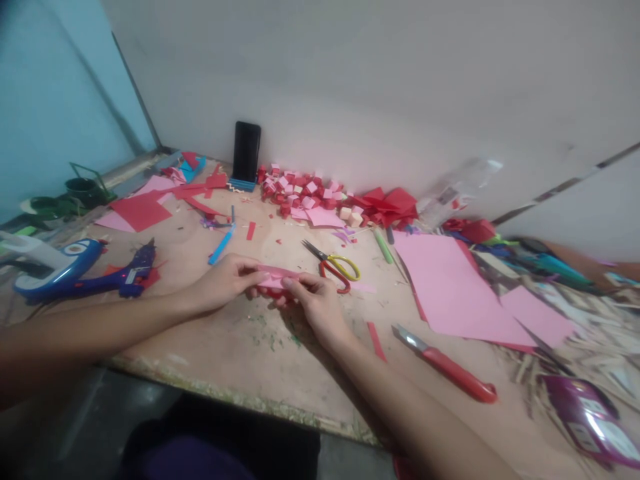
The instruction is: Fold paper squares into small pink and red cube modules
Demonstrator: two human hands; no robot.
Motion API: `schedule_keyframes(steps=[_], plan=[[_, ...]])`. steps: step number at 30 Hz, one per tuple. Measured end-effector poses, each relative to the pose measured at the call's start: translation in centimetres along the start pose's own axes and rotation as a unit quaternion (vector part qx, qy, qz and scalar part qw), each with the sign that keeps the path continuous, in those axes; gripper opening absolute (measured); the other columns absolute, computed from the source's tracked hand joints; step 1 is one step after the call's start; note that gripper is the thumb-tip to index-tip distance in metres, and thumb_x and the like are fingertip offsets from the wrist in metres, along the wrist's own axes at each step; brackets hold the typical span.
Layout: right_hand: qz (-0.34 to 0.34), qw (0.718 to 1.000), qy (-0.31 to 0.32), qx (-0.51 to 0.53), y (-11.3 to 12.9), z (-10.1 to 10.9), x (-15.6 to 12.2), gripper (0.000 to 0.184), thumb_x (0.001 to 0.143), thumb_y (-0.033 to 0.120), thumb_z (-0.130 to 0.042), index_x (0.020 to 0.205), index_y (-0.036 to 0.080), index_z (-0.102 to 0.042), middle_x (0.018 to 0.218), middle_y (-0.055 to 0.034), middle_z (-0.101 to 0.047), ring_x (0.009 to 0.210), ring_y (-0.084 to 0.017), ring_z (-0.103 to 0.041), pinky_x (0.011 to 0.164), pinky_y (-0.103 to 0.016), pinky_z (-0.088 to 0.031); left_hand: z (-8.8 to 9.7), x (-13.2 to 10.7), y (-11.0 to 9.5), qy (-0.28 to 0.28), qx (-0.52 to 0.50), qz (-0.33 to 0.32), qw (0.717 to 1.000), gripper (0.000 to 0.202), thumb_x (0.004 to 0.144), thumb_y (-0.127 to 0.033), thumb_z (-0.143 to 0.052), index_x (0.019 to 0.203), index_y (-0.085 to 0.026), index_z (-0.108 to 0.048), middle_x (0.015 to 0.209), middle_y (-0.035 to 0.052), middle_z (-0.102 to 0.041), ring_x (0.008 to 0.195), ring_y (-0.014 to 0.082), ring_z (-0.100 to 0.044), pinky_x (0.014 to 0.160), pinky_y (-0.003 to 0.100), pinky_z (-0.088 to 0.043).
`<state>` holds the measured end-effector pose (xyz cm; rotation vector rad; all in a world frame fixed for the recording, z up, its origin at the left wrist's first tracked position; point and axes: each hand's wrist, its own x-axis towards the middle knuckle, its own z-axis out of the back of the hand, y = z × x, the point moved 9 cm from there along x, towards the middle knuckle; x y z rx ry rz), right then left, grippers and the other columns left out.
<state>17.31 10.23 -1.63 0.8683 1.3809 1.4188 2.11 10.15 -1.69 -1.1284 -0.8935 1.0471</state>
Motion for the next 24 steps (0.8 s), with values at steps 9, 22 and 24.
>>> schedule_keyframes(steps=[9,22,24], plan=[[0.008,0.999,0.016,0.039,-0.10,-0.19,0.20,0.029,0.089,0.042,-0.072,0.097,0.015,-0.079,0.079,-0.0095,-0.078,0.064,-0.019,-0.070,0.061,-0.030,-0.051,0.36,0.09,0.04,-0.014,0.012,-0.011,1.000,0.027,0.093,-0.033,-0.058,0.079,-0.014,-0.071,0.062,0.0008,-0.065,0.057,0.0119,-0.059,0.057,0.023,-0.044],[-0.009,0.996,0.034,0.081,-0.38,-0.70,0.18,0.019,0.084,0.033,-0.077,0.088,0.014,-0.081,0.083,-0.0113,-0.080,0.069,-0.021,-0.073,0.066,-0.030,-0.055,0.25,0.02,-0.45,-0.011,0.003,-0.026,1.000,0.026,0.093,-0.033,-0.059,0.080,-0.014,-0.072,0.073,0.0029,-0.070,0.065,0.0129,-0.062,0.062,0.024,-0.047],[-0.015,0.995,0.033,0.097,-0.32,-0.89,0.07,0.019,0.083,0.033,-0.078,0.085,0.014,-0.080,0.082,-0.0114,-0.080,0.067,-0.020,-0.073,0.065,-0.030,-0.055,0.43,-0.01,-0.50,-0.019,0.013,-0.027,0.999,0.028,0.093,-0.034,-0.059,0.078,-0.013,-0.071,0.071,0.0027,-0.068,0.064,0.0132,-0.061,0.062,0.024,-0.046]])
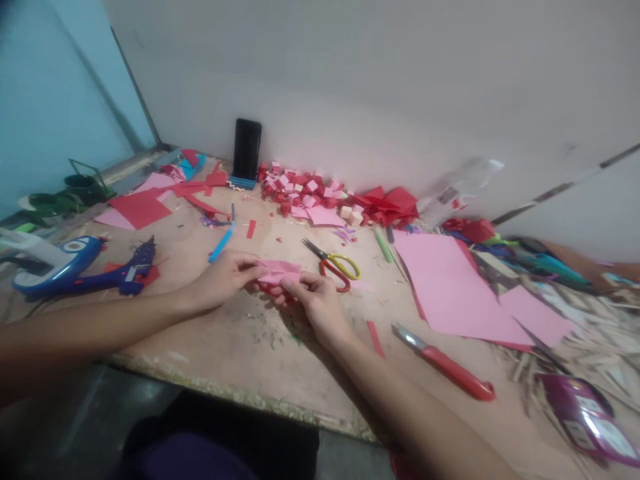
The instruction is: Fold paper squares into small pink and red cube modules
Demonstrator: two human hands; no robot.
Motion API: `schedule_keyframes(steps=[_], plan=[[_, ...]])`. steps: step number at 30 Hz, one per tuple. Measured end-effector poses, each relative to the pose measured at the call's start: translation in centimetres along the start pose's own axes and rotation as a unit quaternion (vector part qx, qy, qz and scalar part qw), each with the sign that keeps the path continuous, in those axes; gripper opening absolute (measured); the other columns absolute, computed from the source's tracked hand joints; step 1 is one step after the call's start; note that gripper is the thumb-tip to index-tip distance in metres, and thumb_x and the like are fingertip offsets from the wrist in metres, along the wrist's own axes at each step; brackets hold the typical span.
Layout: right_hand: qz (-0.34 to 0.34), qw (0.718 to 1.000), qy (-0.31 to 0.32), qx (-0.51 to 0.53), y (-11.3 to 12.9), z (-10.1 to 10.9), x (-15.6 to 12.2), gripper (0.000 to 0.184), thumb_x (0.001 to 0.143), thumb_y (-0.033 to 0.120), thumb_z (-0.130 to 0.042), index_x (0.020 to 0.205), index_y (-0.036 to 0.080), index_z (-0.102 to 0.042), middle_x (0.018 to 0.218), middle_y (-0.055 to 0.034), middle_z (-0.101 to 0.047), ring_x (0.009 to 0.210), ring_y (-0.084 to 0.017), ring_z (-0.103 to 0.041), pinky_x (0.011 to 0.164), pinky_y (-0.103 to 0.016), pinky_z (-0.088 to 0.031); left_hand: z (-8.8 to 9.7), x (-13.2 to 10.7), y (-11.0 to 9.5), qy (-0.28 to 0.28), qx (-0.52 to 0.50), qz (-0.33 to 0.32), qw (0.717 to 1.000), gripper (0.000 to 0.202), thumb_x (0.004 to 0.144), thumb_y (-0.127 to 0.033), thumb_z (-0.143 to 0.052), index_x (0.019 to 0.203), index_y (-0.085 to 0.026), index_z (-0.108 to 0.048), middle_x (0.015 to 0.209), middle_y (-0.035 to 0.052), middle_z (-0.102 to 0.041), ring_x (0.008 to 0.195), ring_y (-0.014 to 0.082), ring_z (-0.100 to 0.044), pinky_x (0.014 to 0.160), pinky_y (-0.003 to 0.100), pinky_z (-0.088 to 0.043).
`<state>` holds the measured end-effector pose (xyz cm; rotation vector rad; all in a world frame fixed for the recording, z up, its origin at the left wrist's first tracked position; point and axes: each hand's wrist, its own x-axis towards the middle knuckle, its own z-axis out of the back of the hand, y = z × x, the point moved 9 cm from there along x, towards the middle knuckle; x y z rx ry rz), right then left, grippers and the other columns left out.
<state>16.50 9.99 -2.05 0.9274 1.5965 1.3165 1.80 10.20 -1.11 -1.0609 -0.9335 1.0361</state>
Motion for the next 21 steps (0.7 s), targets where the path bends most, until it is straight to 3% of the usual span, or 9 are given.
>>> schedule_keyframes(steps=[7,14,21], plan=[[-0.017,1.000,-0.021,0.000,-0.3,0.6,0.1,0.023,0.081,0.033,-0.080,0.091,0.013,-0.077,0.076,-0.0096,-0.078,0.064,-0.019,-0.072,0.060,-0.027,-0.054,0.5,0.4,0.7,-0.016,-0.029,0.016,0.999,0.026,0.092,-0.035,-0.060,0.081,-0.014,-0.070,0.070,0.0018,-0.067,0.063,0.0132,-0.062,0.061,0.024,-0.049],[0.100,0.989,-0.109,-0.012,1.5,2.5,0.1,0.024,0.076,0.029,-0.085,0.090,0.020,-0.067,0.073,0.0012,-0.073,0.056,-0.013,-0.064,0.054,-0.023,-0.049,1.0,0.6,1.7,-0.037,-0.085,0.068,0.993,0.023,0.092,-0.030,-0.060,0.080,-0.012,-0.069,0.068,0.0033,-0.068,0.058,0.0107,-0.063,0.056,0.021,-0.051],[0.135,0.977,-0.130,-0.102,2.7,2.4,-0.3,0.018,0.079,0.032,-0.082,0.081,0.020,-0.069,0.079,0.0003,-0.070,0.053,-0.011,-0.059,0.052,-0.024,-0.047,0.7,0.4,1.9,-0.019,-0.132,0.099,0.986,0.022,0.090,-0.026,-0.062,0.077,-0.010,-0.070,0.066,0.0054,-0.070,0.049,0.0094,-0.059,0.047,0.021,-0.047]])
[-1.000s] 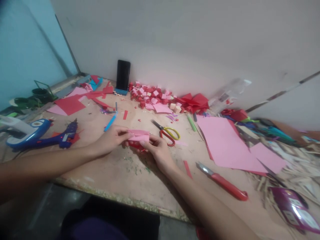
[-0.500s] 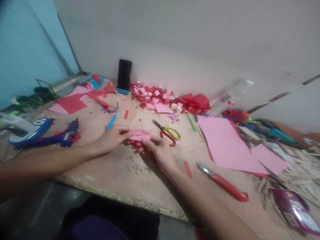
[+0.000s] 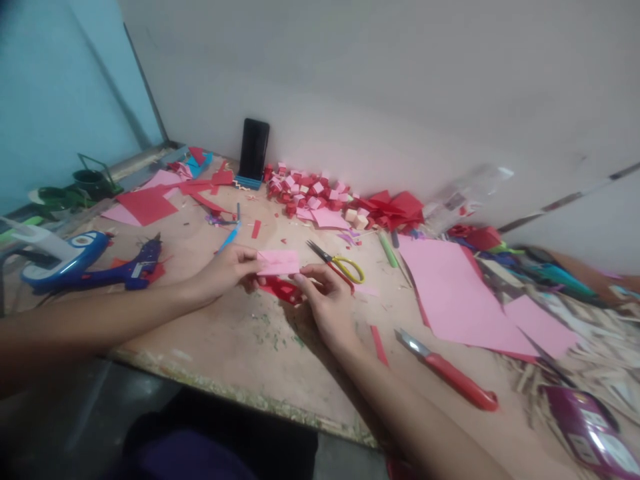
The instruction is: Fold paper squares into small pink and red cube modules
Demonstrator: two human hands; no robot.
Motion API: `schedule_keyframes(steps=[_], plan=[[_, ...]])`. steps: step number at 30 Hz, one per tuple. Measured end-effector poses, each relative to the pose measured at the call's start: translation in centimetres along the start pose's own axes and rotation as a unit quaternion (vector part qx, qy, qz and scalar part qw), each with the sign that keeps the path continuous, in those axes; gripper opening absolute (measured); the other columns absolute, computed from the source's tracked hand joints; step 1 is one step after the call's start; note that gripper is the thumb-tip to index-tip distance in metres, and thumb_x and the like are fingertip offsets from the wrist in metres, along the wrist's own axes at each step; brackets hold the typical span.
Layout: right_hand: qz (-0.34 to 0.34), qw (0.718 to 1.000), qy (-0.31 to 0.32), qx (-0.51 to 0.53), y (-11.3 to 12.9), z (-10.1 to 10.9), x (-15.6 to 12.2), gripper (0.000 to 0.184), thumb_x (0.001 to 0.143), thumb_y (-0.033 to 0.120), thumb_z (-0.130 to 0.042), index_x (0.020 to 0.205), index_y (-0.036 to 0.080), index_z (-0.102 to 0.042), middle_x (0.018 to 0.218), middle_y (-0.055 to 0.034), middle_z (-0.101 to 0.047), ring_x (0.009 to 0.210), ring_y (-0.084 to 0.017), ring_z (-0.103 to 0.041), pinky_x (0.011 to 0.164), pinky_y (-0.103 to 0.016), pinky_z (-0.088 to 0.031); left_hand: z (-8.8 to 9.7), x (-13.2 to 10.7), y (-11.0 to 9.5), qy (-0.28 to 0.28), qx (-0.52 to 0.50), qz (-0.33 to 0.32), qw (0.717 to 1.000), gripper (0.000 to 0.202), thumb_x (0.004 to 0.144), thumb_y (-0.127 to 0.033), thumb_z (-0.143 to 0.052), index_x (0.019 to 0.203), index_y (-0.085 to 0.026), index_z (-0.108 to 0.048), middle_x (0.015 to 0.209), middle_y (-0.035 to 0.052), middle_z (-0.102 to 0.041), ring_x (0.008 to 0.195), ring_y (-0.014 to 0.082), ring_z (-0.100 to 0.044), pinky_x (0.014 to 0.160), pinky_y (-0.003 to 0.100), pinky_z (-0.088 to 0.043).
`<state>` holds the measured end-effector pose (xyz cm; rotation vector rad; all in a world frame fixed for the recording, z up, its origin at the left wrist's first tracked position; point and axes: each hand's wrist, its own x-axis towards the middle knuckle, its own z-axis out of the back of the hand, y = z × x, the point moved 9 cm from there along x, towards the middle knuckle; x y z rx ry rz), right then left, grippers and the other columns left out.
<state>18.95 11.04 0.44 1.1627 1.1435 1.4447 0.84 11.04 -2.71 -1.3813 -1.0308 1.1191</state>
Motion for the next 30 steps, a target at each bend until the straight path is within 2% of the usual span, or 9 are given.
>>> schedule_keyframes(steps=[8,11,14,16,22,30], plan=[[0.038,0.999,0.001,-0.021,0.3,0.4,-0.1,0.014,0.081,0.032,-0.080,0.077,0.021,-0.072,0.060,0.0017,-0.063,0.050,-0.014,-0.057,0.051,-0.028,-0.045,-1.0,-0.1,0.9,0.044,-0.088,0.073,0.992,0.022,0.086,-0.024,-0.062,0.072,-0.010,-0.072,0.066,0.0072,-0.071,0.050,0.0111,-0.061,0.045,0.021,-0.043],[0.056,0.998,0.016,-0.023,0.6,0.3,-0.3,0.011,0.081,0.031,-0.080,0.083,0.022,-0.073,0.067,0.0004,-0.066,0.052,-0.015,-0.059,0.050,-0.029,-0.047,-1.0,-0.3,1.0,0.049,-0.101,0.081,0.990,0.020,0.084,-0.025,-0.064,0.073,-0.010,-0.072,0.065,0.0074,-0.070,0.050,0.0113,-0.062,0.046,0.021,-0.042],[0.112,0.993,0.020,-0.039,1.8,0.3,-0.5,0.008,0.081,0.027,-0.079,0.080,0.022,-0.072,0.083,-0.0022,-0.068,0.059,-0.015,-0.061,0.052,-0.029,-0.049,-1.0,-0.4,0.9,0.051,-0.111,0.083,0.989,0.020,0.084,-0.026,-0.065,0.074,-0.010,-0.071,0.066,0.0075,-0.070,0.052,0.0118,-0.062,0.047,0.021,-0.043],[0.138,0.989,0.019,-0.052,2.4,0.3,-0.6,0.008,0.080,0.025,-0.079,0.078,0.022,-0.072,0.086,-0.0023,-0.067,0.062,-0.015,-0.061,0.053,-0.028,-0.049,-1.1,-0.5,0.7,0.055,-0.111,0.084,0.989,0.021,0.084,-0.027,-0.065,0.073,-0.011,-0.070,0.065,0.0076,-0.070,0.052,0.0122,-0.062,0.046,0.022,-0.043],[0.061,0.997,0.030,-0.046,1.1,0.0,-0.5,0.010,0.083,0.030,-0.078,0.084,0.022,-0.073,0.067,0.0015,-0.062,0.052,-0.014,-0.055,0.050,-0.028,-0.044,-1.4,-0.6,0.5,0.063,-0.109,0.090,0.988,0.019,0.084,-0.024,-0.064,0.072,-0.011,-0.071,0.066,0.0075,-0.070,0.051,0.0116,-0.061,0.044,0.021,-0.041],[0.067,0.996,0.039,-0.045,0.9,0.2,-0.2,0.011,0.084,0.029,-0.079,0.075,0.023,-0.076,0.069,-0.0006,-0.063,0.061,-0.016,-0.058,0.059,-0.031,-0.046,-0.8,-0.6,-0.1,0.032,-0.077,0.086,0.993,0.020,0.086,-0.023,-0.064,0.070,-0.011,-0.070,0.062,0.0055,-0.069,0.048,0.0103,-0.060,0.042,0.019,-0.039]])
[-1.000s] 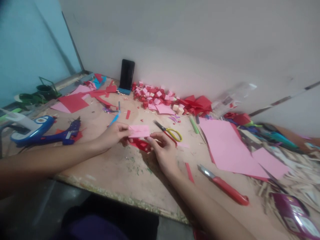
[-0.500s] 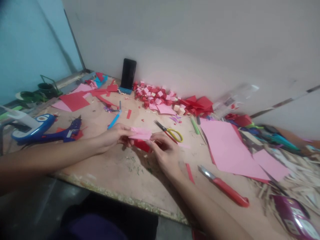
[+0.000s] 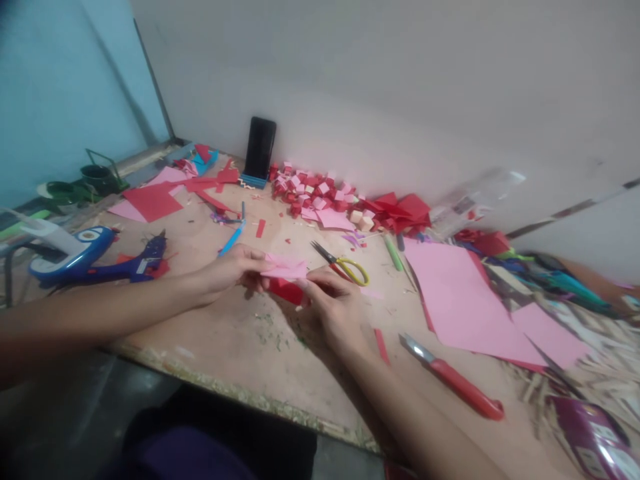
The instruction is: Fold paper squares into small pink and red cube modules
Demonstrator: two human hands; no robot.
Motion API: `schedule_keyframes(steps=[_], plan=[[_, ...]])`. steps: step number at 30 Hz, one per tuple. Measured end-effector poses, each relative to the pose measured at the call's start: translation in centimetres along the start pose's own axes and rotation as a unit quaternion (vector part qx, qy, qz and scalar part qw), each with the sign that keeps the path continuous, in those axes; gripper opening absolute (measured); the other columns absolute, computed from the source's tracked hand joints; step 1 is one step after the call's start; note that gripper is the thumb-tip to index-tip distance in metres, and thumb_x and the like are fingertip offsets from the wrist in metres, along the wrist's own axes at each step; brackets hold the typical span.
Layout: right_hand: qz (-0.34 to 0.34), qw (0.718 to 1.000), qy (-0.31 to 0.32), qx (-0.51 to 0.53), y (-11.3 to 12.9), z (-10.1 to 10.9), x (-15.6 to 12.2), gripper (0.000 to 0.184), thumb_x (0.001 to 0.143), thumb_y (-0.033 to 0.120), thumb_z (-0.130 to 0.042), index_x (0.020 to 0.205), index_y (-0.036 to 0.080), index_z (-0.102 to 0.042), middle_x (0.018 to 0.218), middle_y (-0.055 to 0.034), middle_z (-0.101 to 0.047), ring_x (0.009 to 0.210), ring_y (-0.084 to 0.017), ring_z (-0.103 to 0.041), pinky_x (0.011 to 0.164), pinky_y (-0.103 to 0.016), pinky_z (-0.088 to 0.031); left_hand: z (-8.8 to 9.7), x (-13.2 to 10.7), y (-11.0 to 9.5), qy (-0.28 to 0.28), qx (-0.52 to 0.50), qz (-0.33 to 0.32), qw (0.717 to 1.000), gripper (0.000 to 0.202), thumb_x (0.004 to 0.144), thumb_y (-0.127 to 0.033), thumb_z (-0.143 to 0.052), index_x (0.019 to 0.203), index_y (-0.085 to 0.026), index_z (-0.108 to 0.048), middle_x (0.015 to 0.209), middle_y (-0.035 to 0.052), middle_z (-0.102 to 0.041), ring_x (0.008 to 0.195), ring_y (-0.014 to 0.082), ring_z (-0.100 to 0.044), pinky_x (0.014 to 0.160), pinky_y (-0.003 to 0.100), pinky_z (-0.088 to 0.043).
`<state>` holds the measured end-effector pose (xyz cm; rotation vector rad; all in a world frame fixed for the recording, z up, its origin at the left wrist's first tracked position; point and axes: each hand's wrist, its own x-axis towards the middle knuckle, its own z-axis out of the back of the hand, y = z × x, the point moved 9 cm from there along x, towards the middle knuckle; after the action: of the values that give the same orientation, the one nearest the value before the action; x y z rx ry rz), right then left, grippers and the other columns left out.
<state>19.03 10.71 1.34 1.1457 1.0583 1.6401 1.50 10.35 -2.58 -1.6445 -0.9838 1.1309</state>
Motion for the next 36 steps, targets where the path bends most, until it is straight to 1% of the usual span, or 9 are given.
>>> schedule_keyframes(steps=[6,11,14,16,19,22,29,34,36], plan=[[-0.025,0.999,-0.003,0.024,-0.6,0.0,0.1,0.013,0.080,0.034,-0.081,0.078,0.023,-0.075,0.069,0.0001,-0.063,0.058,-0.017,-0.058,0.056,-0.032,-0.048,0.4,0.3,-0.7,-0.003,0.028,-0.039,0.999,0.022,0.087,-0.022,-0.062,0.069,-0.011,-0.067,0.062,0.0049,-0.068,0.047,0.0086,-0.058,0.043,0.017,-0.042],[-0.112,0.988,-0.042,0.095,-2.0,0.2,-0.1,0.031,0.077,0.047,-0.082,0.092,0.022,-0.073,0.066,0.0013,-0.065,0.053,-0.017,-0.060,0.051,-0.029,-0.048,0.7,0.4,-0.6,-0.017,0.076,-0.090,0.993,0.021,0.090,-0.026,-0.059,0.076,-0.013,-0.067,0.068,0.0047,-0.068,0.053,0.0103,-0.060,0.045,0.019,-0.044],[-0.188,0.972,0.012,0.139,-2.9,-1.5,-0.8,0.042,0.081,0.054,-0.078,0.105,0.020,-0.072,0.061,-0.0002,-0.067,0.047,-0.017,-0.059,0.044,-0.026,-0.044,0.4,-0.1,-1.1,-0.026,0.140,-0.135,0.980,0.023,0.092,-0.030,-0.057,0.078,-0.014,-0.066,0.068,0.0024,-0.066,0.055,0.0110,-0.060,0.048,0.020,-0.043],[-0.211,0.964,0.059,0.152,-3.0,-2.7,-1.2,0.038,0.082,0.051,-0.078,0.099,0.017,-0.074,0.062,-0.0029,-0.070,0.047,-0.016,-0.060,0.043,-0.025,-0.044,-0.1,-0.6,-1.8,-0.031,0.195,-0.179,0.964,0.026,0.092,-0.031,-0.056,0.074,-0.015,-0.065,0.067,0.0011,-0.064,0.059,0.0116,-0.059,0.053,0.021,-0.043],[-0.205,0.963,0.072,0.161,-2.9,-3.1,-1.3,0.030,0.081,0.045,-0.081,0.079,0.015,-0.075,0.068,-0.0063,-0.074,0.053,-0.014,-0.063,0.050,-0.024,-0.049,-0.5,-1.2,-2.5,-0.035,0.252,-0.219,0.942,0.029,0.093,-0.031,-0.055,0.070,-0.016,-0.064,0.066,0.0003,-0.062,0.063,0.0127,-0.056,0.059,0.023,-0.043],[-0.195,0.968,0.067,0.143,-2.9,-2.9,-1.1,0.027,0.081,0.040,-0.082,0.072,0.015,-0.075,0.066,-0.0066,-0.074,0.052,-0.014,-0.062,0.052,-0.024,-0.050,-0.6,-1.1,-2.5,-0.033,0.262,-0.212,0.941,0.030,0.093,-0.031,-0.054,0.069,-0.016,-0.063,0.065,0.0000,-0.061,0.063,0.0132,-0.055,0.059,0.023,-0.042],[-0.183,0.972,0.073,0.127,-2.7,-2.9,-0.8,0.028,0.080,0.041,-0.082,0.073,0.015,-0.077,0.065,-0.0069,-0.074,0.053,-0.014,-0.063,0.053,-0.025,-0.051,-0.4,-0.7,-2.2,-0.029,0.257,-0.208,0.943,0.030,0.094,-0.033,-0.054,0.070,-0.016,-0.062,0.065,0.0003,-0.062,0.061,0.0130,-0.057,0.058,0.024,-0.042],[-0.214,0.963,0.102,0.131,-2.8,-3.4,-1.0,0.031,0.081,0.044,-0.081,0.082,0.013,-0.078,0.071,-0.0093,-0.077,0.056,-0.016,-0.067,0.055,-0.026,-0.052,-0.3,-1.1,-2.7,-0.043,0.264,-0.219,0.938,0.028,0.094,-0.033,-0.054,0.074,-0.016,-0.065,0.067,0.0002,-0.062,0.063,0.0136,-0.056,0.059,0.024,-0.042],[-0.226,0.959,0.114,0.128,-2.7,-3.6,-1.1,0.033,0.083,0.046,-0.080,0.080,0.013,-0.077,0.071,-0.0106,-0.077,0.056,-0.017,-0.068,0.055,-0.026,-0.052,-0.2,-1.2,-2.9,-0.047,0.269,-0.223,0.936,0.028,0.094,-0.033,-0.054,0.074,-0.017,-0.064,0.065,-0.0006,-0.060,0.062,0.0134,-0.055,0.059,0.024,-0.042]])
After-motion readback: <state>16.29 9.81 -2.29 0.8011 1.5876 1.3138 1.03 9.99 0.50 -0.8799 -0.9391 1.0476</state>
